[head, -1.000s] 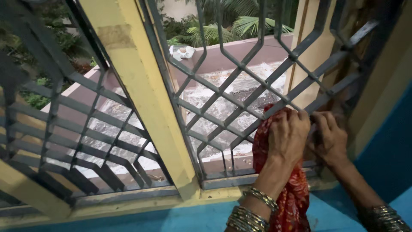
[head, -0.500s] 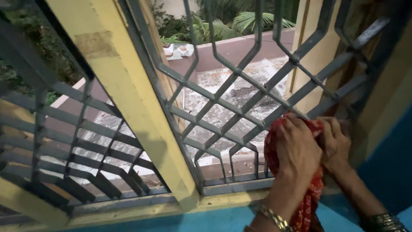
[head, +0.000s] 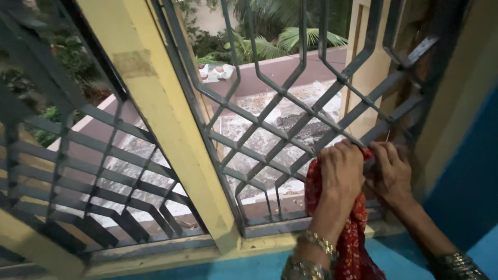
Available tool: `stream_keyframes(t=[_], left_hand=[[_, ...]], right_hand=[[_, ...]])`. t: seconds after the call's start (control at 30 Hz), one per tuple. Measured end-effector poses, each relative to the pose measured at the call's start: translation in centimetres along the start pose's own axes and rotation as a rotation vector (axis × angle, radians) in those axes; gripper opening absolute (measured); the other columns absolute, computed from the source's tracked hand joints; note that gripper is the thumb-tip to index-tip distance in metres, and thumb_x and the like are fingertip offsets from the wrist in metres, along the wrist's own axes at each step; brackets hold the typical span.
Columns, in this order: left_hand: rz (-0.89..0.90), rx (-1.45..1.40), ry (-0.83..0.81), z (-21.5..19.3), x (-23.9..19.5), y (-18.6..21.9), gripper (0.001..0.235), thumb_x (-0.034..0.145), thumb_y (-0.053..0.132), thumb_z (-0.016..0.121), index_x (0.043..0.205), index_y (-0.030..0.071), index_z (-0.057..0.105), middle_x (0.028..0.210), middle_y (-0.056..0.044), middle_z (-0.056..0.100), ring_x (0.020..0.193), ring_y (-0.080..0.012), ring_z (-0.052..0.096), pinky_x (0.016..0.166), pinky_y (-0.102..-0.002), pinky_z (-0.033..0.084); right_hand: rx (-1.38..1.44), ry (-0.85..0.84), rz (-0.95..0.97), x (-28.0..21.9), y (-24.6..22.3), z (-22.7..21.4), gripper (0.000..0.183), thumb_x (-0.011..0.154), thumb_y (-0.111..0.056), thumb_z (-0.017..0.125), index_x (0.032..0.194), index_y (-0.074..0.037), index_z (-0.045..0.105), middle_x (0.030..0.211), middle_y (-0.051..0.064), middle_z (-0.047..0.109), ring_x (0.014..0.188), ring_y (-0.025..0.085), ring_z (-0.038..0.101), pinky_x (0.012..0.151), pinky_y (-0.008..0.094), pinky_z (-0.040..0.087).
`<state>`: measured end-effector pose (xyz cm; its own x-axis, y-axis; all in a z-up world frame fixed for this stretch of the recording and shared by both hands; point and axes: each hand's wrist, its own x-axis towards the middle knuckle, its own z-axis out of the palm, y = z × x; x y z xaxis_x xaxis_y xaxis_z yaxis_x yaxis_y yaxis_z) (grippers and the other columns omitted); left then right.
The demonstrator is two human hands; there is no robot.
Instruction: The person wipes a metal window grille with a red patterned cloth. They move the cloth across the grille bars and frame, cleaning the surface from top to bottom and side to side.
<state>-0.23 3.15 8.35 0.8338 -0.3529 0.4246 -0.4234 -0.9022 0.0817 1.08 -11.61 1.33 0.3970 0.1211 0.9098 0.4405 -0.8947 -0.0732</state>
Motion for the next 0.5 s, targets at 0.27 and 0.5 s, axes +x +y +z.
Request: stream_keyframes(t=[0.27,0.5], left_hand=[[0.042,0.198,0.45,-0.2,-3.8,1.6,0.057,0.086,0.015,0.063,0.135,-0.012,0.054,0.133,-0.031,0.058,0.123,-0.0351,0.059,0.11,-0.04,0.043],[-0.046,0.079,0.3,0.6,-0.5,1.7,0.05,0.082,0.015,0.065,0.122,-0.014,0.059,0.127,-0.032,0.058,0.117,-0.0376,0.057,0.106,-0.043,0.043]], right_hand=[[0.075,0.017,0.081,-0.8,1.5,1.9,0.043,0.085,-0.009,0.067,0.127,-0.005,0.061,0.124,0.014,0.062,0.111,0.037,0.061,0.088,0.045,0.051],[0.046,0.067,0.051,-1.5,2.2,3.2,0.042,0.083,-0.009,0.064,0.125,-0.005,0.061,0.122,0.014,0.062,0.11,0.041,0.058,0.09,0.047,0.052]])
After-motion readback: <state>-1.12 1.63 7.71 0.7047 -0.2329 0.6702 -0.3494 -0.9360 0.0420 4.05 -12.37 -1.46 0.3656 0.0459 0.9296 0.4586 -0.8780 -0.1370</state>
